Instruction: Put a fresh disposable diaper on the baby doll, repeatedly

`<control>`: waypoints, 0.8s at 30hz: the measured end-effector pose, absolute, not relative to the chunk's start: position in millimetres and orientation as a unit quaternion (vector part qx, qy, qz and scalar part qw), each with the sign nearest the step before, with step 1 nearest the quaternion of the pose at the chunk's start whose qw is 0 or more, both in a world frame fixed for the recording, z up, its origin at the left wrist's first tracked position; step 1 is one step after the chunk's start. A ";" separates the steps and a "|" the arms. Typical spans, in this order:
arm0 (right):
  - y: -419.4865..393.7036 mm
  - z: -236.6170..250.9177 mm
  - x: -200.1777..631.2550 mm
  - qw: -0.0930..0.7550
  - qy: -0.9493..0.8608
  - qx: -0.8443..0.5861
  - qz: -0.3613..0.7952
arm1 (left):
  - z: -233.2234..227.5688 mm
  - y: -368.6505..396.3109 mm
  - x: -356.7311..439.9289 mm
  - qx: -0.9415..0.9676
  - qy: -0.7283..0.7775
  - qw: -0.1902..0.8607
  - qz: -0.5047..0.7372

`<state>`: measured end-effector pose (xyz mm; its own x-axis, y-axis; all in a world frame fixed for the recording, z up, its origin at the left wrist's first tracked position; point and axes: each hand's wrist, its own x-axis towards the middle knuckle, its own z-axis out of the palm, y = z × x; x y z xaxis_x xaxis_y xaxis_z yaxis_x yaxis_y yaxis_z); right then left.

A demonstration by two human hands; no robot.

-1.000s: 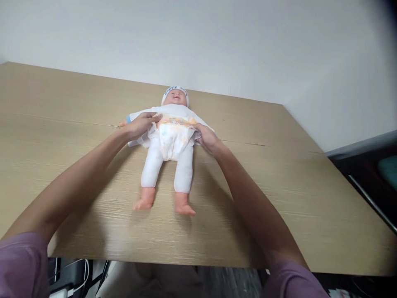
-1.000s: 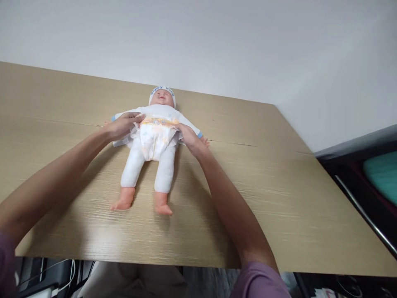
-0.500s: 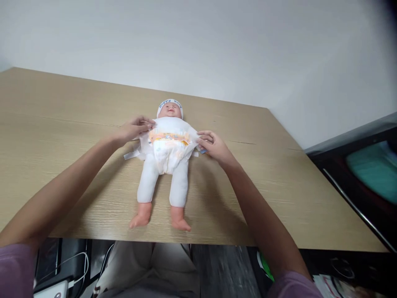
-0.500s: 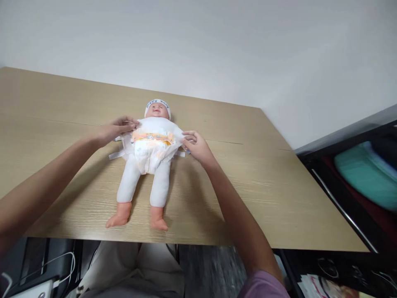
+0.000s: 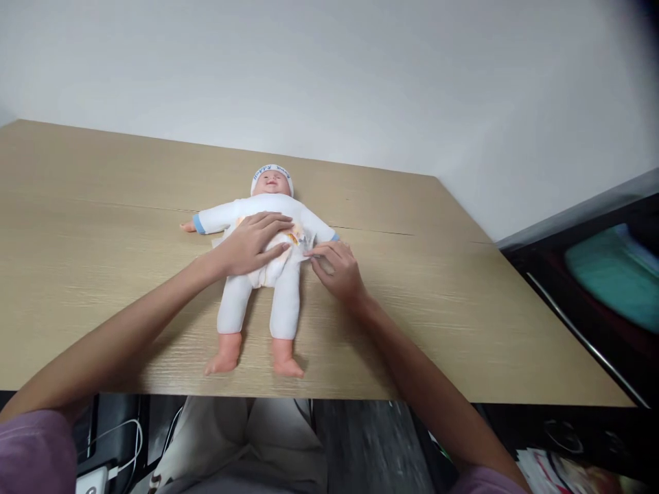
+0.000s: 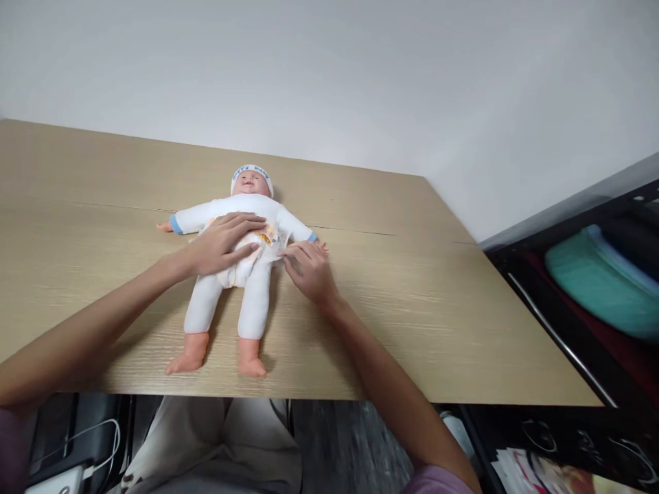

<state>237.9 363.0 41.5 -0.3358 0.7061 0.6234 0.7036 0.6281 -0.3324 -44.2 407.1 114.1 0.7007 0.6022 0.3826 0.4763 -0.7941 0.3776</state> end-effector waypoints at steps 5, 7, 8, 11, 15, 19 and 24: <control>370.6 23.5 261.1 0.343 -0.818 -0.460 0.038 | 125.9 402.0 -31.4 0.913 0.349 0.054 0.202; 371.9 21.4 259.5 0.355 -0.794 -0.491 0.046 | 129.3 399.4 -21.5 0.912 0.369 0.016 0.177; 372.6 20.8 256.9 0.362 -0.778 -0.511 0.047 | 129.9 398.5 -16.9 0.910 0.378 0.002 0.168; 375.2 19.6 245.5 0.365 -0.733 -0.572 0.047 | 129.0 397.3 -7.1 0.903 0.402 -0.021 0.149; 380.4 20.1 232.5 0.337 -0.688 -0.640 0.064 | 125.1 397.8 -3.4 0.897 0.415 -0.034 0.146; 385.5 23.8 229.2 0.315 -0.645 -0.686 0.118 | 120.7 398.5 -4.5 0.897 0.411 -0.034 0.157; 389.5 28.4 232.3 0.283 -0.611 -0.711 0.203 | 114.8 402.7 -5.0 0.915 0.366 -0.024 0.168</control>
